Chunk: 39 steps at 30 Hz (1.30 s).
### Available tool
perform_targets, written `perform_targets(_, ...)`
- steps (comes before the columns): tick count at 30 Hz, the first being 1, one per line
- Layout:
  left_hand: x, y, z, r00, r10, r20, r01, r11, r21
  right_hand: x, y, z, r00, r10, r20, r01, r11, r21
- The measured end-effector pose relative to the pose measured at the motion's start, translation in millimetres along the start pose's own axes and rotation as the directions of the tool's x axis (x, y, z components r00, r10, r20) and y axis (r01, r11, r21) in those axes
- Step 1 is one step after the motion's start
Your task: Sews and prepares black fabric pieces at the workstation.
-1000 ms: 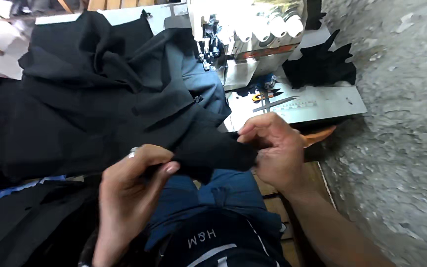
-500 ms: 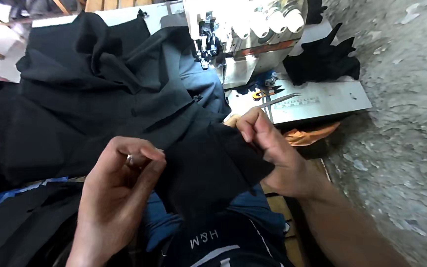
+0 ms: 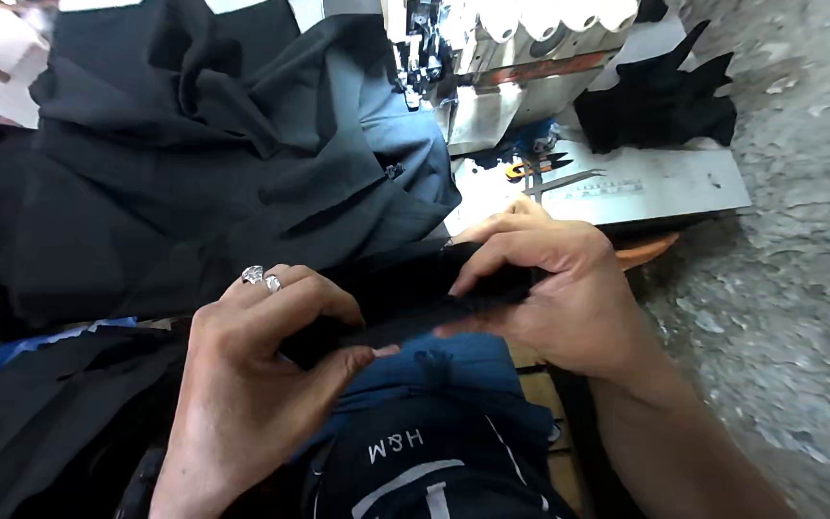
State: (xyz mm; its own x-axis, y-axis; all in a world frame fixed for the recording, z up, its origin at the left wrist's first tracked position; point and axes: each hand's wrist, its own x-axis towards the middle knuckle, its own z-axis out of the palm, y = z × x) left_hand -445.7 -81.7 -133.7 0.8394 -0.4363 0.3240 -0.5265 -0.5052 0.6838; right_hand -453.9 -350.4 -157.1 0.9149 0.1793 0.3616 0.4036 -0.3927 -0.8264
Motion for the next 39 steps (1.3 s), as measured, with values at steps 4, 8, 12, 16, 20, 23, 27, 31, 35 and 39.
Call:
perform_targets(4,4.7,-2.7,0.8,1.000,0.025,-0.020,-0.027,0.987,-0.161,-2.5,1.8,-1.2,0.995,0.102,0.010,-0.102,0.972,0.213)
perform_targets(8,5.8,-4.1,3.4,0.999,0.023,-0.041,-0.031,0.982,-0.185,-5.1,2.5,3.1,0.985,0.175,-0.002,-0.166,0.939,0.301)
perform_targets(12,5.5,-1.6,7.4,0.996,0.004,-0.088,-0.019,0.985,-0.170,-6.5,-0.7,9.3,0.973,0.222,-0.064,-0.184,0.913,0.364)
perform_targets(16,4.5,1.1,10.1,0.994,-0.007,-0.112,-0.008,0.991,-0.131,-9.1,-4.0,12.0,0.970,0.204,-0.135,-0.154,0.938,0.310)
perform_targets(20,5.6,0.3,10.9,0.993,-0.006,-0.118,-0.009,0.991,-0.131,-10.2,-2.7,12.4,0.968,0.179,-0.177,-0.133,0.961,0.244)
perform_targets(23,5.5,1.1,13.4,0.991,-0.011,-0.131,-0.004,0.993,-0.114,-10.6,-3.0,13.2,0.962,0.208,-0.180,-0.154,0.949,0.275)
perform_targets(27,5.4,2.9,19.9,0.977,-0.038,-0.209,0.016,0.994,-0.105,-11.8,-4.3,18.2,0.947,0.243,-0.211,-0.165,0.930,0.328)
perform_targets(31,10.7,-2.0,29.4,0.950,0.002,-0.314,0.012,0.999,0.044,-7.6,-1.6,22.2,0.940,0.260,-0.222,-0.149,0.896,0.417)
perform_targets(35,19.3,-5.9,37.5,0.950,-0.033,-0.310,0.009,0.997,-0.080,0.8,4.6,18.2,0.944,0.320,-0.078,-0.275,0.897,0.346)
perform_targets(39,27.5,-5.3,36.5,0.957,-0.128,-0.261,0.057,0.963,-0.264,5.6,11.8,21.3,0.954,0.296,-0.036,-0.256,0.877,0.407)
